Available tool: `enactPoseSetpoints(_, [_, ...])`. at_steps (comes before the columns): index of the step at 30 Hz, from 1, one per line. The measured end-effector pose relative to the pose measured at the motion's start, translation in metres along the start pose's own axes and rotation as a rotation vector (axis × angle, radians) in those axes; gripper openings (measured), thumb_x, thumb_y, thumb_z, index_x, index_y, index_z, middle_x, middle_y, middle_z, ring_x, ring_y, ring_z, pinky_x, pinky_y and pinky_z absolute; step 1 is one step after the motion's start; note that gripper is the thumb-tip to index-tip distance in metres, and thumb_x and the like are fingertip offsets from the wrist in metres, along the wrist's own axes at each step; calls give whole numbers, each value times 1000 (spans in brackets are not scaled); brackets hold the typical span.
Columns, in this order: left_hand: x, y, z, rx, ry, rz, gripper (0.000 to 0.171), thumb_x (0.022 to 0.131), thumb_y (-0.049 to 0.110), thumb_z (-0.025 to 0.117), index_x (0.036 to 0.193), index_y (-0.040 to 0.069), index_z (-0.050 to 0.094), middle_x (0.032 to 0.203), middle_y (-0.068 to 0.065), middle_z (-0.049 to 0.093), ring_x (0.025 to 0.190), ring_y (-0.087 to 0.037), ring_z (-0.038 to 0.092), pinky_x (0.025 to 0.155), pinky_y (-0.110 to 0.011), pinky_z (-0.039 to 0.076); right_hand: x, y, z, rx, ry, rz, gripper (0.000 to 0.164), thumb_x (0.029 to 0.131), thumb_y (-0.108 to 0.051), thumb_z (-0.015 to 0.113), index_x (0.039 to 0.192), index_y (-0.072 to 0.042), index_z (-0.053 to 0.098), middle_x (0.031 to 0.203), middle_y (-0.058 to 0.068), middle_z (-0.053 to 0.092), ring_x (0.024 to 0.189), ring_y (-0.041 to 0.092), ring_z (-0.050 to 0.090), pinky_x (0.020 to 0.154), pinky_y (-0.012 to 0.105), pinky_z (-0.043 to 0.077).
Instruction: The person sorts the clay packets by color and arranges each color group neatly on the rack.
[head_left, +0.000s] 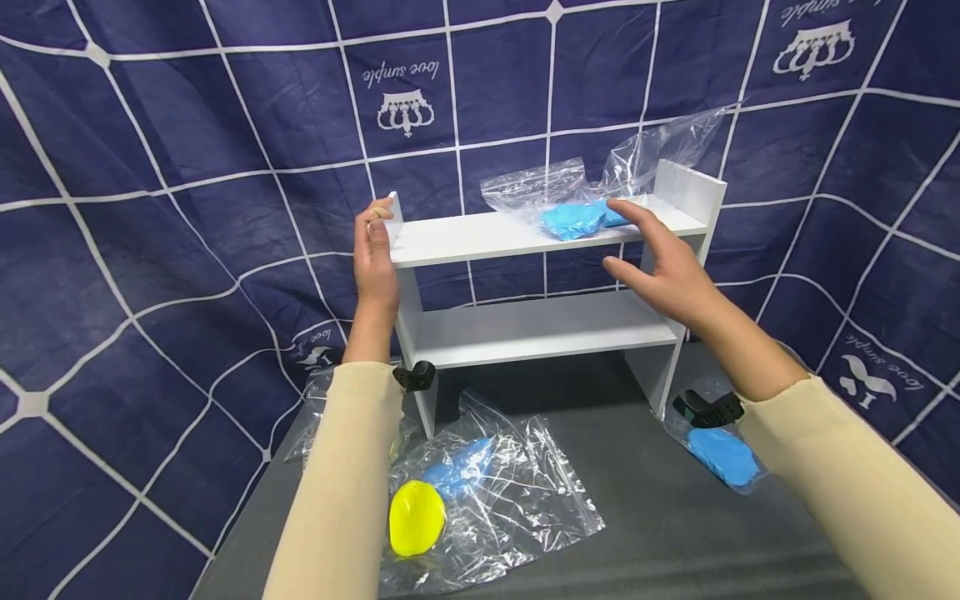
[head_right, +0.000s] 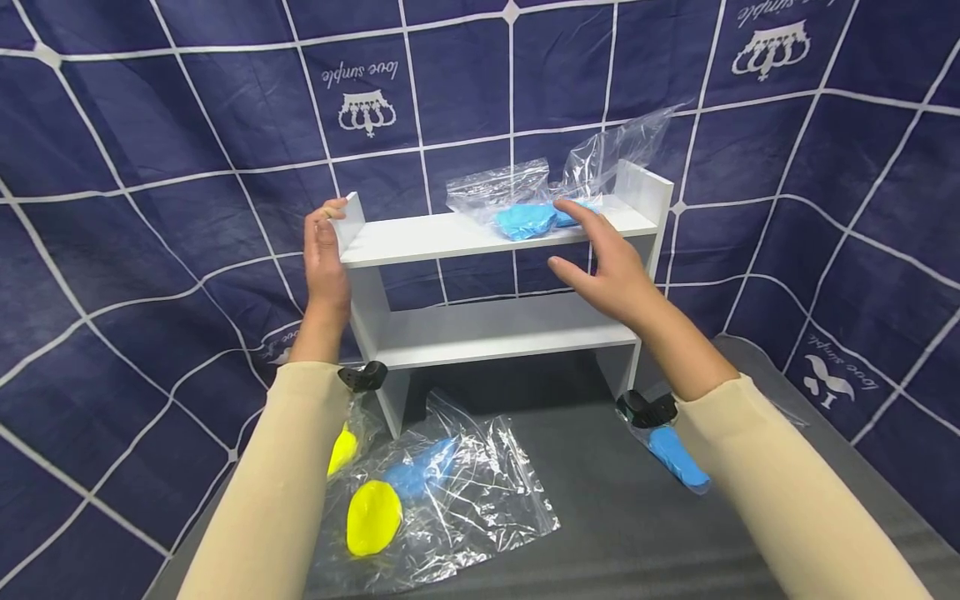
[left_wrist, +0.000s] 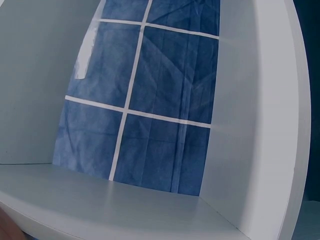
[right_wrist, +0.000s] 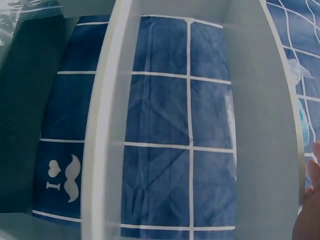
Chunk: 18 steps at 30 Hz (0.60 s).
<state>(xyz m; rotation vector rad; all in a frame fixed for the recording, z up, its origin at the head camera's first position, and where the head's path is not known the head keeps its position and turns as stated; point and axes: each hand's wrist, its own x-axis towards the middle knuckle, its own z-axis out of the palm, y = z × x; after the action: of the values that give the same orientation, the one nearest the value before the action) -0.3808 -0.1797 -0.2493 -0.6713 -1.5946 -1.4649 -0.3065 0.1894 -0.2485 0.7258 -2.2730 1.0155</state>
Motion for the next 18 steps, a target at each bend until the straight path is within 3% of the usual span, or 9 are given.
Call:
enactPoseSetpoints(5, [-1, -1, -1, -2, -2, -1, 38, 109, 24, 31, 111, -13, 42, 142, -18, 51, 143, -15, 41, 122, -25, 23, -20, 4, -6, 16, 17, 36, 67, 96, -21, 64, 155, -34, 33, 162, 4, 35, 150, 32, 30, 118, 66, 23])
enactPoseSetpoints(7, [-1, -1, 0, -4, 1, -4, 37, 109, 23, 31, 112, -13, 41, 142, -18, 51, 144, -15, 40, 122, -25, 23, -30, 6, -9, 15, 35, 36, 67, 96, -19, 64, 155, -33, 35, 161, 4, 37, 150, 26, 32, 119, 61, 24])
enactPoseSetpoints(10, [-1, 0, 1, -7, 5, -15, 32, 109, 16, 30, 112, -14, 41, 142, -18, 52, 144, -15, 40, 122, -25, 23, -48, 10, -12, 19, 75, 22, 67, 95, -12, 64, 154, -29, 38, 159, 1, 40, 148, 11, 33, 121, 40, 26])
enactPoseSetpoints(14, [-1, 0, 2, -6, 4, -20, 26, 107, 9, 29, 111, -13, 41, 142, -19, 52, 144, -15, 41, 122, -25, 23, -75, 19, -15, 13, 119, -14, 64, 92, -2, 65, 150, -20, 45, 153, -4, 48, 141, -5, 37, 114, 12, 27])
enactPoseSetpoints(18, [0, 0, 1, -3, 7, -8, 22, 107, 9, 29, 107, -6, 46, 142, -19, 52, 142, -15, 42, 122, -25, 24, -102, 30, -18, -28, 121, 27, 60, 92, -3, 66, 147, -19, 49, 148, -18, 49, 133, -13, 39, 106, 6, 28])
